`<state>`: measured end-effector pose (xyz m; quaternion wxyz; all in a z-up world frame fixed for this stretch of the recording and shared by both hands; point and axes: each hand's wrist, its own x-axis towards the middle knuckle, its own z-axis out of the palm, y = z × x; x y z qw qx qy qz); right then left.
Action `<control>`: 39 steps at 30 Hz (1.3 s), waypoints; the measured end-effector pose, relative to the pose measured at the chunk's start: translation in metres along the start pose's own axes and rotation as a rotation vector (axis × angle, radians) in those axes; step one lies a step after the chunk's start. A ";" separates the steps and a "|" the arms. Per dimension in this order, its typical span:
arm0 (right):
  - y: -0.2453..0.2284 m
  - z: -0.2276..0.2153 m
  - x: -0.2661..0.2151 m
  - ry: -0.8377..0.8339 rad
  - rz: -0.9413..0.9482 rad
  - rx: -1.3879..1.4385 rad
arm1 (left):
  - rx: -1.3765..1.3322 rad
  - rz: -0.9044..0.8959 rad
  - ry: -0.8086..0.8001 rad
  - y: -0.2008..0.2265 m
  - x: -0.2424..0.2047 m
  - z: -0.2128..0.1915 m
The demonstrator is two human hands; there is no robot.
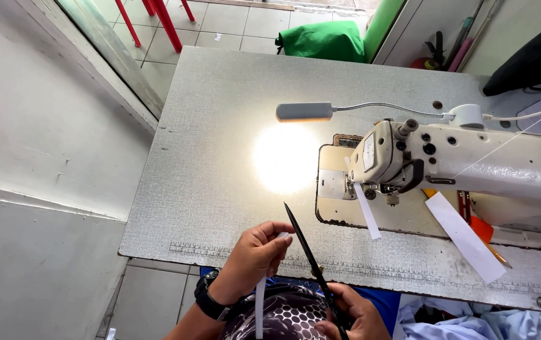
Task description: Cutting thin white material strips to a specific length using scissors at a sewing workstation.
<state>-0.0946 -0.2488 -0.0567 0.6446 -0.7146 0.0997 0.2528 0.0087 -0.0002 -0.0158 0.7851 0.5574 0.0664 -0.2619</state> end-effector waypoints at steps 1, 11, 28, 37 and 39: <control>-0.002 0.000 0.000 -0.001 -0.018 -0.006 | 0.003 -0.008 0.002 -0.002 0.001 -0.002; 0.010 -0.011 -0.005 0.012 0.069 0.018 | 0.243 0.217 0.137 0.011 -0.006 0.001; -0.006 -0.001 -0.011 -0.100 0.160 0.050 | 0.128 0.176 0.152 0.012 -0.003 -0.010; 0.001 0.000 -0.007 -0.131 0.092 -0.023 | 0.062 0.137 0.100 0.007 0.002 -0.014; 0.002 0.000 -0.007 -0.139 0.064 -0.025 | 0.051 0.153 0.098 0.007 0.002 -0.014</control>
